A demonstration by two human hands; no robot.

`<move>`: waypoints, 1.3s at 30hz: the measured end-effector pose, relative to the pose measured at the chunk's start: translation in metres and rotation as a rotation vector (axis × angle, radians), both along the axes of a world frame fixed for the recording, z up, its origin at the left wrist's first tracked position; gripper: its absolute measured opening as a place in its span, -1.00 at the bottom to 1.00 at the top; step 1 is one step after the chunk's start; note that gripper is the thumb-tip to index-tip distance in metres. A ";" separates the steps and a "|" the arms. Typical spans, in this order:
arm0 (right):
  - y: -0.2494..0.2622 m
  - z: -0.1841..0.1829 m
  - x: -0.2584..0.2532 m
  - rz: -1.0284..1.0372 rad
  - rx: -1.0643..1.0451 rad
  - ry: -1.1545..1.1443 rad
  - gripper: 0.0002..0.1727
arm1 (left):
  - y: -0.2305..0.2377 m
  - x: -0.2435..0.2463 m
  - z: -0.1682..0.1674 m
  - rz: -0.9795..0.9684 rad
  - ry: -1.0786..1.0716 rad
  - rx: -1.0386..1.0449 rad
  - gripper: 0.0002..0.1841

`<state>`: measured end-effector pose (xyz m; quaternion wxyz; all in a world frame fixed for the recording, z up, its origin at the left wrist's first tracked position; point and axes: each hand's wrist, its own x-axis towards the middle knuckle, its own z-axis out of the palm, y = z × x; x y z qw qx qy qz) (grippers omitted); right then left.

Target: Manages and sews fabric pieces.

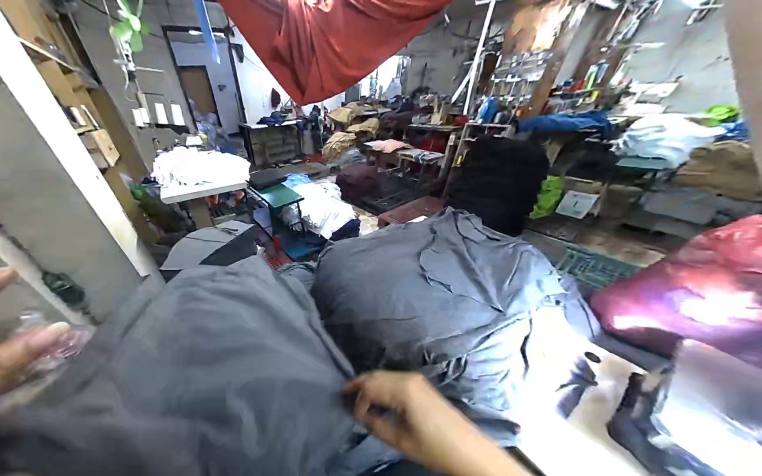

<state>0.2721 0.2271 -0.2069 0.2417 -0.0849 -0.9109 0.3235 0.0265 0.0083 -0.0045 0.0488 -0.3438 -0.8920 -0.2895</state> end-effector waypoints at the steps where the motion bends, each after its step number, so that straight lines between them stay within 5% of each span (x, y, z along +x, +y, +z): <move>1: -0.007 -0.023 0.002 0.021 -0.047 -0.044 -0.91 | 0.004 0.004 -0.002 -0.018 -0.026 -0.005 -0.44; 6: -0.021 -0.069 0.048 -0.101 -0.200 -0.095 -0.87 | 0.056 -0.003 -0.023 -0.383 0.080 0.129 -0.53; 11: -0.006 -0.089 0.118 -0.513 -0.165 -0.138 -0.86 | 0.181 0.004 -0.112 -0.891 0.421 0.319 -0.60; 16: 0.012 -0.106 0.168 -0.908 -0.218 -0.302 -0.62 | 0.268 0.129 -0.199 -1.261 0.116 -0.200 -0.64; 19: 0.028 -0.138 0.178 -1.093 -0.069 -0.196 -0.56 | 0.290 0.175 -0.234 -1.382 -0.017 -0.341 -0.62; 23: 0.036 -0.149 0.177 -1.124 -0.010 -0.106 -0.80 | 0.309 0.198 -0.258 -1.442 -0.117 -0.278 -0.65; 28: 0.010 -0.111 0.178 -0.955 -0.045 -0.013 -0.79 | 0.345 0.200 -0.261 -1.275 -0.152 -0.136 -0.68; 34: 0.028 -0.138 0.194 -1.100 -0.095 -0.147 -0.55 | 0.382 0.212 -0.274 -1.164 -0.173 -0.148 -0.69; 39: 0.047 -0.153 0.183 -1.125 0.122 -0.012 -0.85 | 0.358 0.217 -0.291 -1.397 -0.235 0.028 -0.64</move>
